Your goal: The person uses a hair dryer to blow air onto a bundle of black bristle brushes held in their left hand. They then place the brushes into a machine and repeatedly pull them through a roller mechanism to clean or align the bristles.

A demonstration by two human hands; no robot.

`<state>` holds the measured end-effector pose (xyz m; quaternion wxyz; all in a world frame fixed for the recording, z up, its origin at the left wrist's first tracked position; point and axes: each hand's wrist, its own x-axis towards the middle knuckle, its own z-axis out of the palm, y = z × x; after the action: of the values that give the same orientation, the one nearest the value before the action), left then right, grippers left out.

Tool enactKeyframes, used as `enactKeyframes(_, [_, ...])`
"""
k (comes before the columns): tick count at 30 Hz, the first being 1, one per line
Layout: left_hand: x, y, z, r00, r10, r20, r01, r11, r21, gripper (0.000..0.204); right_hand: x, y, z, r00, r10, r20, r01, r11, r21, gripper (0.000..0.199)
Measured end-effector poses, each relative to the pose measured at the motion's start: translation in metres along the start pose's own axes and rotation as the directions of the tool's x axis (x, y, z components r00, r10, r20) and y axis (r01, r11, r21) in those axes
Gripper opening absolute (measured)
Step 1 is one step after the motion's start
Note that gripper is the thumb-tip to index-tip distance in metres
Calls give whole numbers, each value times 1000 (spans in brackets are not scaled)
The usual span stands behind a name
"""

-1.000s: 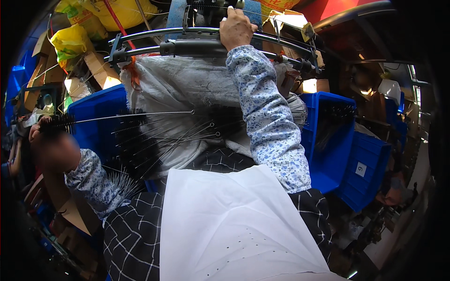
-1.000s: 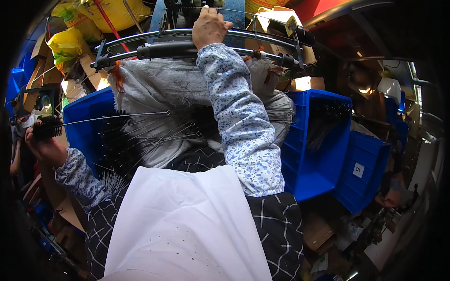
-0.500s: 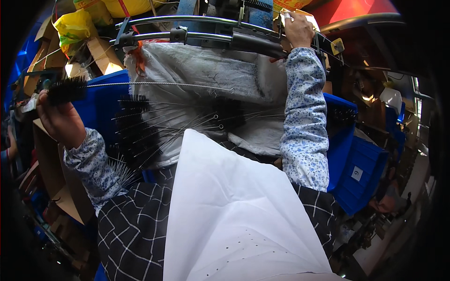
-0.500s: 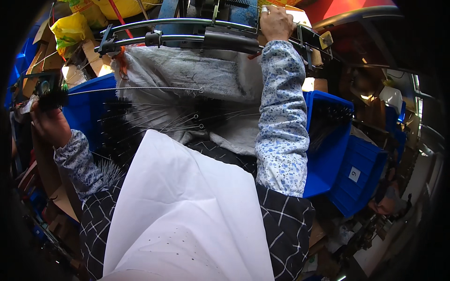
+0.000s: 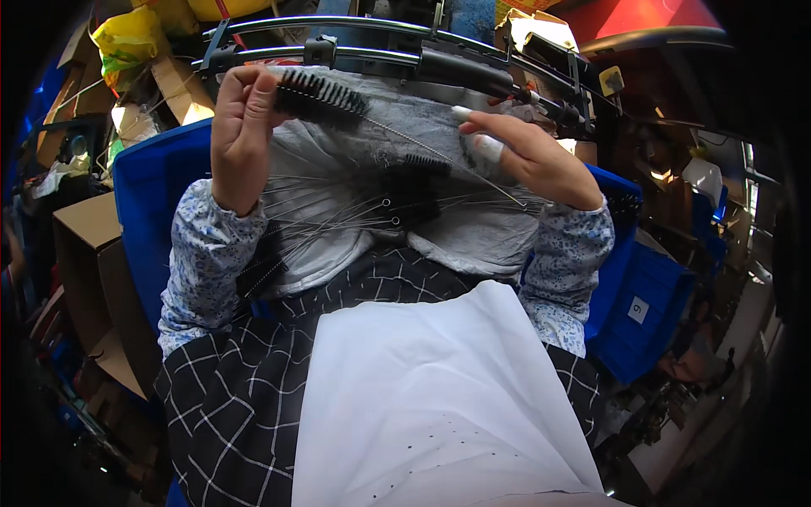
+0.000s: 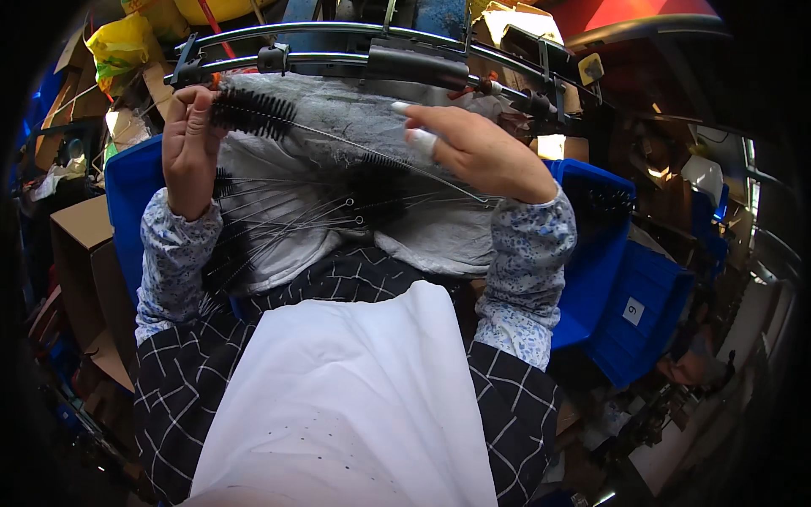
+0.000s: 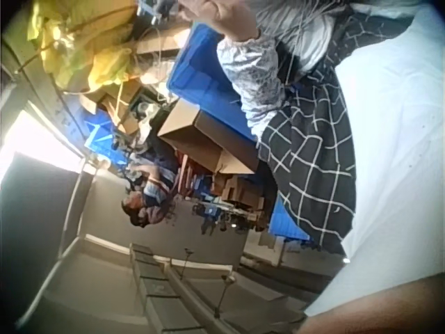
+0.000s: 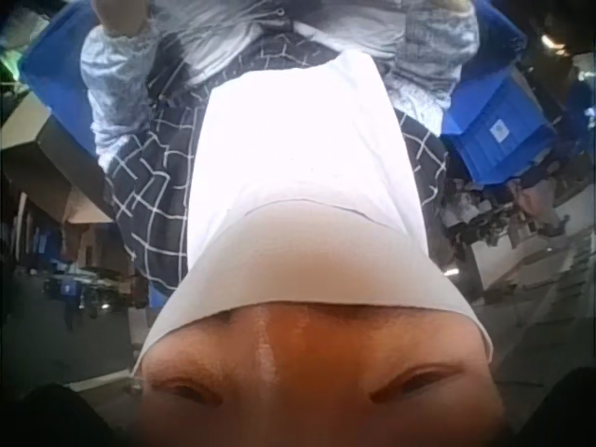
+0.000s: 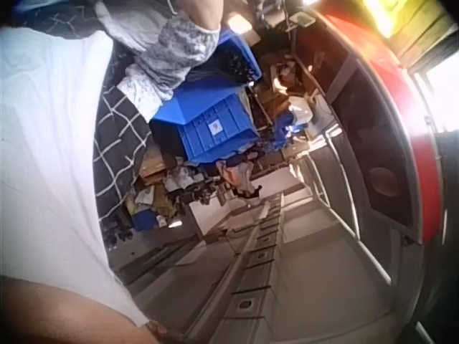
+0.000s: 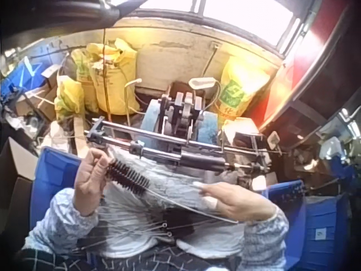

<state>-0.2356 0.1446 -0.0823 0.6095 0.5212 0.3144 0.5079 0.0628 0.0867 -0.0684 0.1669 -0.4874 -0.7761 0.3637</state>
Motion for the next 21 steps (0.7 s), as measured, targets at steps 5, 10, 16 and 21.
enactKeyframes(5, [-21,-6,19,991,-22,134,-33,917,398,21,44,-53,57,981,172,-92,-123,913,390,28])
enactKeyframes(10, [-22,-7,-95,991,-109,-77,119,471,874,30,83,54,12,654,-165,-739,-415,738,-532,20])
enactKeyframes(16, [-54,-26,-165,889,-422,-180,356,388,850,21,113,96,3,639,-48,-768,-571,639,-515,24])
enactKeyframes(21, [-57,-29,-151,951,-246,-188,279,414,866,21,114,98,1,655,-9,-756,-573,646,-505,25])
